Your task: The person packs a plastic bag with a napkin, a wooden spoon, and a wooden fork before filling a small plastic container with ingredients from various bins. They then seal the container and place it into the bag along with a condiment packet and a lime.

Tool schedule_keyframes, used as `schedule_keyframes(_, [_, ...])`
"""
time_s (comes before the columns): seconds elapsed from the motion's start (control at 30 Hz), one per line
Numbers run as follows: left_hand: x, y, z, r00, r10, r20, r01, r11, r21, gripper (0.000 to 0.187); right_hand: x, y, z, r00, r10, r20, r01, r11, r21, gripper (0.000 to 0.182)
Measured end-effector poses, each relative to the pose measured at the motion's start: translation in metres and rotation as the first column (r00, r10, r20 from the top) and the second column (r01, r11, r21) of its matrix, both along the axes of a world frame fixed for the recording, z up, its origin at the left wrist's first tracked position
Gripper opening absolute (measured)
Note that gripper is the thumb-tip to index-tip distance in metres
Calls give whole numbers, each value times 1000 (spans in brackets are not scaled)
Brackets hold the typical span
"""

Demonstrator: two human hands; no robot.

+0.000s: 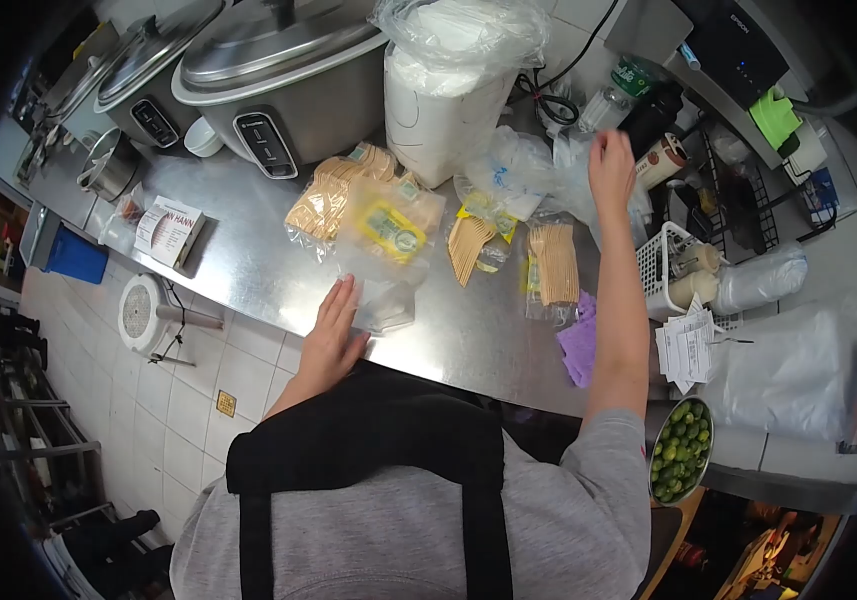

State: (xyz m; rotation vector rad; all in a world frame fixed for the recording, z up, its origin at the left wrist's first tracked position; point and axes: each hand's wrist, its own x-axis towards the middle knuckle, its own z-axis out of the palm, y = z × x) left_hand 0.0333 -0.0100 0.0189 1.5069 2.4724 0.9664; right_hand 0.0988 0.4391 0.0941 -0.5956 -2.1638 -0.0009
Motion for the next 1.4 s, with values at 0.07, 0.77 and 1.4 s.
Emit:
schedule_keyframes(0.07, [-4,1,2,999,9,-35,-7,997,79,62,-28,-39,61,981,139,-135,-142,990,-12,8])
schedule_keyframes(0.77, [0,-43,18,967,-9,255,-7,998,64,43,-166,-98,114,962,104,254,-170,952,255,10])
schedule_keyframes(1.4, [-9,-31,43,949,-3,315,-66,976,208,31,-145,-102,110,957,243,158,-270,946,180,7])
